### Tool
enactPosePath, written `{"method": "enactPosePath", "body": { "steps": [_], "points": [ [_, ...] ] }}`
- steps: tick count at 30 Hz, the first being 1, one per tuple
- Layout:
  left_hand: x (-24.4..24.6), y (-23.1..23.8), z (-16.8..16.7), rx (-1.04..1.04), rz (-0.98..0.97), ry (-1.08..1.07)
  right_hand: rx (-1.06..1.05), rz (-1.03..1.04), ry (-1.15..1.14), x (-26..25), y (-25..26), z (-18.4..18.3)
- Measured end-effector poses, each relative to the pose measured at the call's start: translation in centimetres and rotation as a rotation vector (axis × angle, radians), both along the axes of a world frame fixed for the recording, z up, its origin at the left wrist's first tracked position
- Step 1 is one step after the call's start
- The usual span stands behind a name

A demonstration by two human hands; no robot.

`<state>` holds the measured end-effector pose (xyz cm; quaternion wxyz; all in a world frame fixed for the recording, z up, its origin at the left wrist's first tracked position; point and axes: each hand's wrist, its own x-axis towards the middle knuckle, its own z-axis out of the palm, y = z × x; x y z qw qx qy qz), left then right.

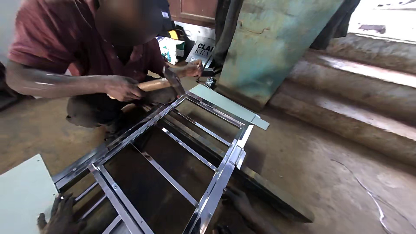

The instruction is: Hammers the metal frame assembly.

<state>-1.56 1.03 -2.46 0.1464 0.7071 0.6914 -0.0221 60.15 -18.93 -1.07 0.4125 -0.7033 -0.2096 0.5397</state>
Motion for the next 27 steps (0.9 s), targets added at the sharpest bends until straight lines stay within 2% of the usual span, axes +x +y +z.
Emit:
{"method": "enactPosePath", "body": {
  "steps": [3,7,9,11,17,27],
  "points": [
    [0.1,-0.1,0.3,-0.035,-0.006,0.028,0.005,0.002,-0.023,-0.1,0.0,-0.3],
    [-1.4,0.0,-2.0,0.096,-0.07,-0.049,0.017,0.011,-0.017,0.1,0.1,-0.3],
    [0.3,-0.5,0.6,-0.025,-0.026,-0.009,0.028,0.014,-0.026,0.1,-0.1,-0.4],
    [1.2,-0.8,1.7,-0.052,0.01,-0.028,0.02,0.01,-0.027,-0.1,-0.2,0.0],
    [0.6,-0.9,0.7,0.032,-0.008,-0.074,-0.028,-0.008,-0.049,-0.3,0.0,0.0],
    [1.4,-0.7,1.4,-0.032,0.02,-0.012,-0.038,-0.008,-0.038,-0.2,-0.1,0.1]
  ]
}}
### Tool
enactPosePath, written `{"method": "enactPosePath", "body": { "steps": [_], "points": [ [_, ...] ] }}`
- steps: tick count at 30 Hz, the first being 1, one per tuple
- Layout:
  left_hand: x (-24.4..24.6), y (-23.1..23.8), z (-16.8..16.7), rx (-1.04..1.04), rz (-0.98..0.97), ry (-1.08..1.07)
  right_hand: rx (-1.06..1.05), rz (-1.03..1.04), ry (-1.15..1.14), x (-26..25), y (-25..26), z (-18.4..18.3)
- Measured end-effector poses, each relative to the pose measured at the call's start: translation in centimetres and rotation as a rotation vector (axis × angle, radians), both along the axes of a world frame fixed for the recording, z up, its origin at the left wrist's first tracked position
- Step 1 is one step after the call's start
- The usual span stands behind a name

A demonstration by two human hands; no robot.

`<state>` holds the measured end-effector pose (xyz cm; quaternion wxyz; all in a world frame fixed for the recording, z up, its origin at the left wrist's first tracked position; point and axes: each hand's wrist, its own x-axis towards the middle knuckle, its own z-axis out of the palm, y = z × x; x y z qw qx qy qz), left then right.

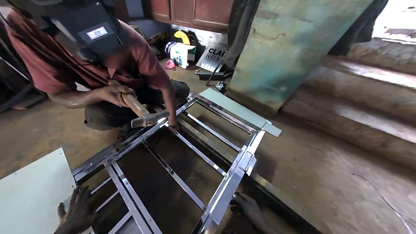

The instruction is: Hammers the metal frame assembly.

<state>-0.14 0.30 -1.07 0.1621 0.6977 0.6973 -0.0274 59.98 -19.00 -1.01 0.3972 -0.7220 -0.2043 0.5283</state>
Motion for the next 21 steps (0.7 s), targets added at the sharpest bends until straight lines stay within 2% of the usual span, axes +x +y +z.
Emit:
{"method": "enactPosePath", "body": {
  "steps": [21],
  "points": [
    [0.4,-0.2,0.8,-0.014,0.003,-0.017,0.022,-0.003,0.009,0.0,0.1,-0.1]
  ]
}}
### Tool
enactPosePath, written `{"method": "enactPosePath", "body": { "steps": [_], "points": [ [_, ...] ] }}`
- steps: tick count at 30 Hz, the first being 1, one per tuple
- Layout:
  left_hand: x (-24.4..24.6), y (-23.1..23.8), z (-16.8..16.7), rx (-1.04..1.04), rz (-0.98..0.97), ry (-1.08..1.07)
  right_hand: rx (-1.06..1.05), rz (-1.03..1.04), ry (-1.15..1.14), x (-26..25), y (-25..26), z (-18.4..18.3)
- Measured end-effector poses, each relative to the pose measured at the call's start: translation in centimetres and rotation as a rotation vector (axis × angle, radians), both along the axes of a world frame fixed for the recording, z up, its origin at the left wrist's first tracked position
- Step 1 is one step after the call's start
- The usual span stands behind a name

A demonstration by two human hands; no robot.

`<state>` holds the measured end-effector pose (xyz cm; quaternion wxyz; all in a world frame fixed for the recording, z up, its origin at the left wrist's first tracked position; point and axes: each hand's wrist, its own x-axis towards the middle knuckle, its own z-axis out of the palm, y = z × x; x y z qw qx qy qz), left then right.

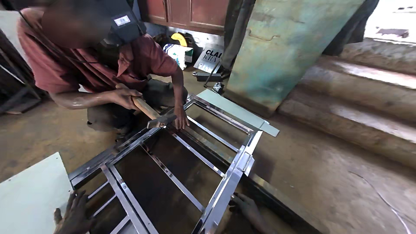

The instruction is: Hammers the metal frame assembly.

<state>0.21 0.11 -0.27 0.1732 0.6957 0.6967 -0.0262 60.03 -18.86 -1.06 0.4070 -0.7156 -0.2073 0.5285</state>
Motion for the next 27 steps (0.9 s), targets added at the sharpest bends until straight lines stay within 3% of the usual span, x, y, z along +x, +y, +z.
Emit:
{"method": "enactPosePath", "body": {
  "steps": [13,18,22,27],
  "points": [
    [-0.9,0.7,-1.6,0.008,-0.001,0.078,-0.003,-0.013,0.04,0.1,-0.2,0.2],
    [-0.4,0.1,-0.6,0.02,-0.015,0.011,-0.013,-0.012,0.047,0.0,-0.1,0.1],
    [0.9,0.2,1.4,-0.075,0.006,0.09,-0.005,-0.014,0.021,-0.7,0.1,2.3],
    [-2.2,1.1,-3.0,0.064,-0.041,0.049,-0.007,0.022,-0.012,-1.3,0.0,4.2]
  ]
}}
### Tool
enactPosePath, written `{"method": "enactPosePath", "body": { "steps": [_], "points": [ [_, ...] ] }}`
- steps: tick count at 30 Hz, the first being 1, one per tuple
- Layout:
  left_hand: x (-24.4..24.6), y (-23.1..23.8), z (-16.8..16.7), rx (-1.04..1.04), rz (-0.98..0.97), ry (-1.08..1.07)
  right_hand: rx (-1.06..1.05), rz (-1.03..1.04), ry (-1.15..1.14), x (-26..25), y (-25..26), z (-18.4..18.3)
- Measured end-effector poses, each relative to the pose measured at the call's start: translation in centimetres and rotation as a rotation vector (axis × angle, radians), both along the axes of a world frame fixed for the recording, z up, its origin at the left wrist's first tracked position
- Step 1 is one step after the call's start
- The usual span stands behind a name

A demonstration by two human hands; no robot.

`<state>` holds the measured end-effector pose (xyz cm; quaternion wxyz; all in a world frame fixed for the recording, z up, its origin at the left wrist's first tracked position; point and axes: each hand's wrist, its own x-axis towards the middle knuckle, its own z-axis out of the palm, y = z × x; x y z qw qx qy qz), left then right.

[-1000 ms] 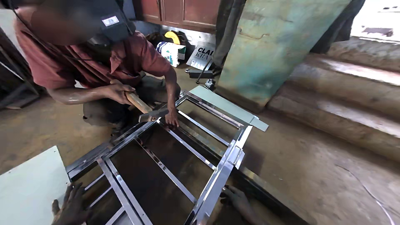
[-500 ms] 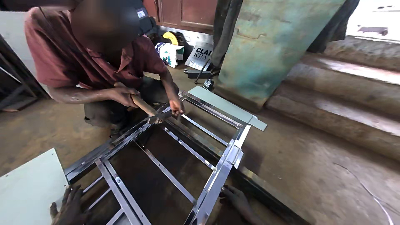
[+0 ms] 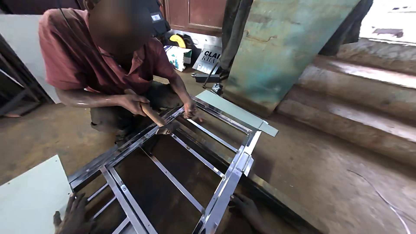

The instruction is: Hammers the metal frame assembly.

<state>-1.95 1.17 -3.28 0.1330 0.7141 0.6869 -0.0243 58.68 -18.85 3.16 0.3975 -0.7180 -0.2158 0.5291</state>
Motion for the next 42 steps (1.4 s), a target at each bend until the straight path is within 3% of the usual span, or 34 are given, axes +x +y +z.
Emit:
{"method": "enactPosePath", "body": {
  "steps": [3,9,15,20,25,30,36,39,42],
  "points": [
    [1.5,-0.4,2.0,-0.078,0.046,0.02,0.039,-0.009,0.024,1.3,-0.4,-3.9],
    [3.1,-1.0,4.5,-0.124,0.057,0.037,0.027,-0.029,0.031,1.4,-0.4,-4.3],
    [1.4,-0.6,1.8,-0.053,0.039,0.012,0.032,-0.014,0.04,1.4,-0.5,-4.2],
    [1.2,-0.4,1.5,-0.028,0.034,0.015,-0.033,-0.024,0.006,-0.2,0.2,1.0],
    [3.0,-1.2,4.3,-0.099,0.064,0.019,0.03,-0.025,0.042,1.4,-0.3,-4.1],
    [3.9,-1.4,5.5,-0.142,0.058,0.041,0.038,-0.012,0.027,1.5,-0.4,-4.2],
    [2.1,-0.8,3.1,-0.105,0.05,0.028,0.037,-0.007,0.024,1.6,-0.4,-4.6],
    [2.1,-0.7,3.2,-0.126,0.051,0.043,0.046,0.001,0.003,1.2,-0.3,-3.5],
    [2.3,-1.0,3.4,-0.091,0.044,0.019,-0.004,0.011,-0.017,-0.2,0.0,1.1]
  ]
}}
